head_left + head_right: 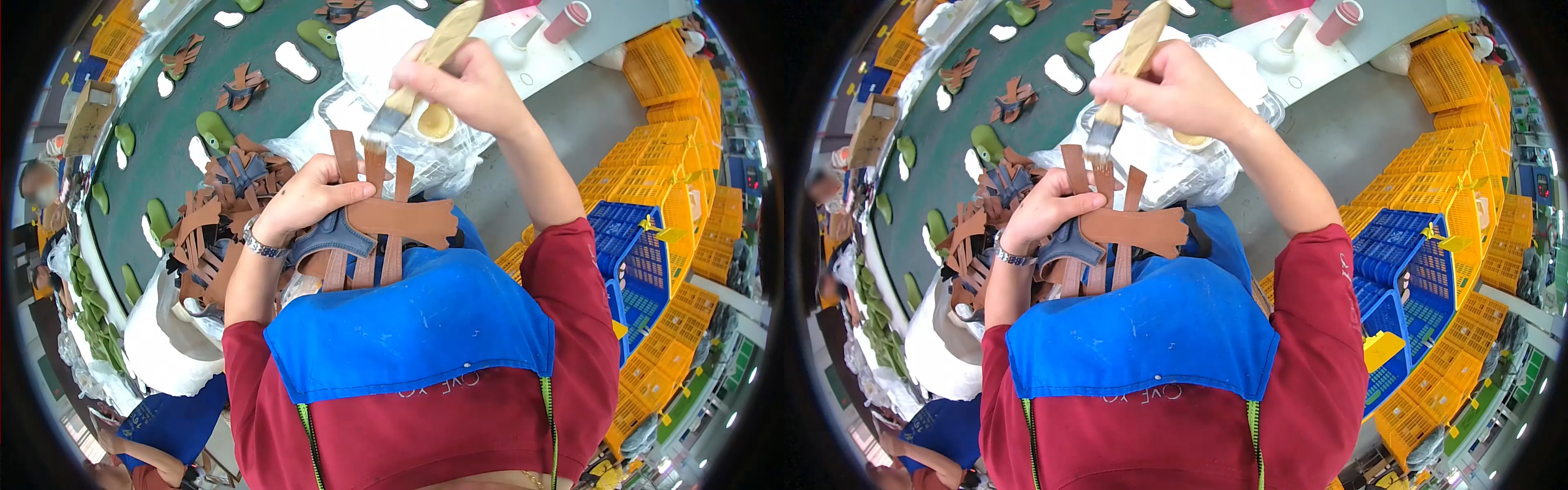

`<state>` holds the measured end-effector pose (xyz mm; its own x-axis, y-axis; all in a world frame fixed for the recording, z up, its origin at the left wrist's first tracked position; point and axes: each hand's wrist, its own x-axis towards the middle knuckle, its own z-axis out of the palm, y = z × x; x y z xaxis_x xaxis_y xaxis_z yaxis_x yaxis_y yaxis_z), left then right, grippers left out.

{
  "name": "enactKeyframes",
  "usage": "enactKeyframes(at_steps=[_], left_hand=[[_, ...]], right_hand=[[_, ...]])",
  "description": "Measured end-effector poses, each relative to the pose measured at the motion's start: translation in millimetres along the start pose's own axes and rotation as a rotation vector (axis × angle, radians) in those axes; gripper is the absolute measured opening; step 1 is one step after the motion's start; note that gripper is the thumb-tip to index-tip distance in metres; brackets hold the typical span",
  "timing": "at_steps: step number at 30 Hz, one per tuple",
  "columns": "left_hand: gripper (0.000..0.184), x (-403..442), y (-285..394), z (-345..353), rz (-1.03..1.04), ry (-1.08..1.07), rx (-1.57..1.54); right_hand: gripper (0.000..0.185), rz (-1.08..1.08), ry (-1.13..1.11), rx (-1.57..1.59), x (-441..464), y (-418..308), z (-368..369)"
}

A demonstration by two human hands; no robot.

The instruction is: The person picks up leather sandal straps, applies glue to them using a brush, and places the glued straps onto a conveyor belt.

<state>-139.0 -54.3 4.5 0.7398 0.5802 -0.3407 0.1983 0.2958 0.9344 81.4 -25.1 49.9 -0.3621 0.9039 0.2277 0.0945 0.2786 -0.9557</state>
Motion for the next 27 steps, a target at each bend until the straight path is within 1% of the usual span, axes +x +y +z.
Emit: enactKeyframes(at_steps=[1,2,5,7,9,10,13,17,18,22,25,26,27], left_hand=[[0.023,0,0,0,0.001,-0.005,0.01],[0.024,0,1,0,0.003,-0.022,0.027],[0.027,0,4,0,0.013,-0.053,0.04],[0.03,0,3,1,0.029,-0.051,0.002],[0.033,0,2,2,0.081,0.064,-0.074],[0.035,1,2,2,0.106,0.12,-0.111],[0.037,-2,9,3,0.1,0.063,-0.025],[0.037,1,8,3,0.135,-0.009,-0.04],[0.036,1,9,3,0.137,-0.027,-0.051],[0.036,1,6,3,0.158,-0.04,-0.075],[0.035,0,5,1,0.168,-0.026,-0.059],[0.035,-1,6,-1,0.164,-0.012,-0.041],[0.035,-3,7,-3,0.16,0.006,-0.022]], right_hand=[[0.026,0.008,-0.025,0.023,0,0,2],[0.026,0.029,-0.056,-0.159,0,2,5],[0.027,0.115,0.009,-0.298,4,0,0],[0.026,0.018,0.101,-0.221,9,5,-8],[0.024,-0.102,0.188,-0.108,13,10,-12],[0.023,0.009,0.165,-0.013,11,0,-15],[0.023,0.015,0.117,0.117,16,-5,-10],[0.026,0.063,-0.076,0.039,19,-3,-2],[0.026,0.016,-0.095,-0.01,19,-3,3],[0.025,0.049,-0.036,-0.099,25,12,3],[0.025,-0.089,0.1,-0.051,30,22,-2],[0.023,-0.001,0.106,-0.046,28,18,-7],[0.022,0.011,0.154,0.071,26,17,-10]])
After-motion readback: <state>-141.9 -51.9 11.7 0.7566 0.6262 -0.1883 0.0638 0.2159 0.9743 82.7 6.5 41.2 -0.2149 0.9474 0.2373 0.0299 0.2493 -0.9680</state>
